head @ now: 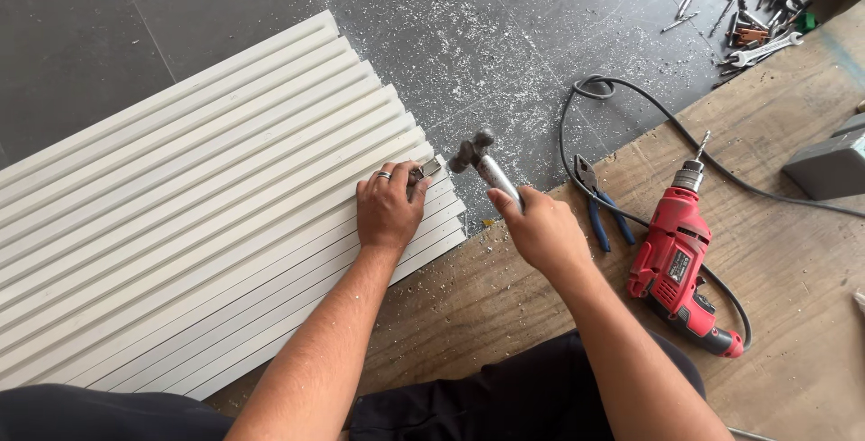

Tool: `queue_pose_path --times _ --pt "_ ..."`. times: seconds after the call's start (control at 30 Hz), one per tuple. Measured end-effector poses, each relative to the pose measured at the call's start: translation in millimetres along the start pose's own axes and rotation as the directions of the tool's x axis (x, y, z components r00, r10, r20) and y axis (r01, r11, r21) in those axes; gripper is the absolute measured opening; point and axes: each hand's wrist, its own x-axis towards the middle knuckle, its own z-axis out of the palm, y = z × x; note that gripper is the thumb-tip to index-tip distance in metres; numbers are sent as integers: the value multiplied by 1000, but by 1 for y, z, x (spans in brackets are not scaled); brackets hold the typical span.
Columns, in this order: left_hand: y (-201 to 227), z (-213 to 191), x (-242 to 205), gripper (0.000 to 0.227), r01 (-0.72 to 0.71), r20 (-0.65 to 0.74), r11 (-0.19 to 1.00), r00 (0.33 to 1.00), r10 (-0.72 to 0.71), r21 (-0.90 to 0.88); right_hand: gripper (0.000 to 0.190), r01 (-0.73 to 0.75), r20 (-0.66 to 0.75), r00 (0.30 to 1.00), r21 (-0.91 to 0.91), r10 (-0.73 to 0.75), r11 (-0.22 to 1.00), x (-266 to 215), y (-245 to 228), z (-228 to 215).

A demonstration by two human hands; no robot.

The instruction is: The person uses a hammer and a metal punch to drive fasteners into the ends of stacked white moldings. They then use a red power drill to drive screws into the moldings, securing them together.

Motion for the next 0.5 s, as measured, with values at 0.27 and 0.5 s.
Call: queue_pose_path --times 0.27,0.5 --pt "1 0 2 30 -28 -57 999 998 27 -16 58 -107 71 993 137 98 985 21 14 10" --pt "-1 1 2 30 32 34 999 999 -31 -31 47 -362 412 898 499 153 787 7 0 5"
